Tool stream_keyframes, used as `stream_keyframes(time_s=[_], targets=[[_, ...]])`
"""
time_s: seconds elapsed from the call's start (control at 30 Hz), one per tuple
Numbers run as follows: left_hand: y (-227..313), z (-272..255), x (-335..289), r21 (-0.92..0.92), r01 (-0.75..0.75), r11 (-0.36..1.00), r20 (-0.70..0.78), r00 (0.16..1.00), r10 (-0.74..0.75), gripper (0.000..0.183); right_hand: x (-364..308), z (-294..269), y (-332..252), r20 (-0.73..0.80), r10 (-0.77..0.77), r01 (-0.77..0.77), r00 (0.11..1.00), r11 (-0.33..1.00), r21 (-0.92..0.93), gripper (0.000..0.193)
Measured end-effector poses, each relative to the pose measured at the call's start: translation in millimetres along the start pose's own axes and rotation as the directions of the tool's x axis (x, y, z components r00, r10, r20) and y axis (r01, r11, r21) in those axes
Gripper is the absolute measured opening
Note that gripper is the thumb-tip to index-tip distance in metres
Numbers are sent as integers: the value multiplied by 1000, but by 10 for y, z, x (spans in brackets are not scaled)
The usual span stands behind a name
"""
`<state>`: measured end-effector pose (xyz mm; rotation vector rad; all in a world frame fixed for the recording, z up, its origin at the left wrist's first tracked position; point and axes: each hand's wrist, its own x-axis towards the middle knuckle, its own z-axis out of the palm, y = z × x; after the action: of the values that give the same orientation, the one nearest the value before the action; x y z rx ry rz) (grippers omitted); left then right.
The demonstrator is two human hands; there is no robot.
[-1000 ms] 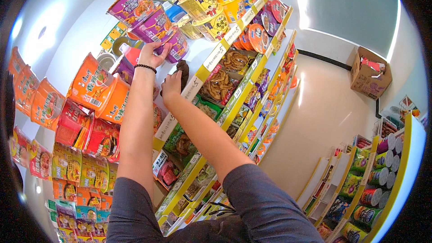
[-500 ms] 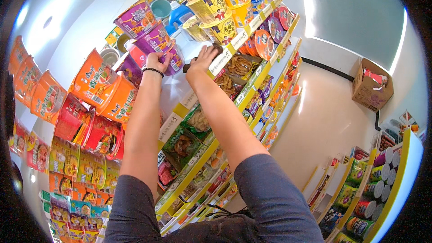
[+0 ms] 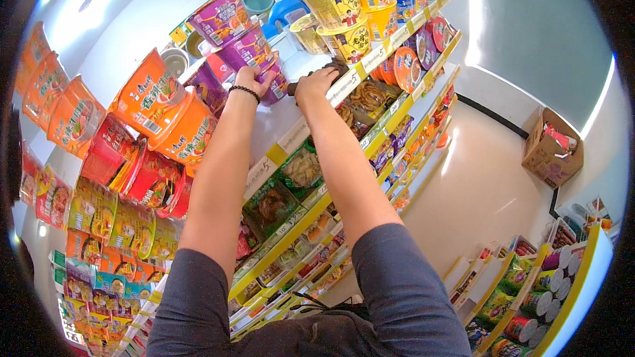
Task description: The person arranges instant noodle cups on a store shelf. They pick up stacks of cups, place them on the shelf, and use a dark cloth to wipe the shelf surface between stacks. The person continues to organize the cups by type and color across the shelf.
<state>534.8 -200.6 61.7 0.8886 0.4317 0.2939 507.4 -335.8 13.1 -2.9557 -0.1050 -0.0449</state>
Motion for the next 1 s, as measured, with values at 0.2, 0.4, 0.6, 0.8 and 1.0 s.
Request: stream_keyframes(time_s=[0.2,0.4,0.6,0.8,1.0], targets=[[-107,-221,288,837,-529,137,479,831,282,19,-9,-12,89,-57,-132,132,990,991,2,42],[-297,-75,-313,823,-550,144,442,778,446,25,82,-33,257,-27,-225,225,974,974,-25,44],[-627,-268,-1049,275,-490,827,388,844,371,62,237,-50,108,-13,-356,357,934,934,7,44],[-577,-964,-2208,479,-844,-241,860,396,322,57,451,-26,227,19,-304,304,953,953,-13,44],[-302,-1356,-2194,477,-774,-415,876,457,155,53,627,-25,52,52,-261,263,964,964,-28,45]])
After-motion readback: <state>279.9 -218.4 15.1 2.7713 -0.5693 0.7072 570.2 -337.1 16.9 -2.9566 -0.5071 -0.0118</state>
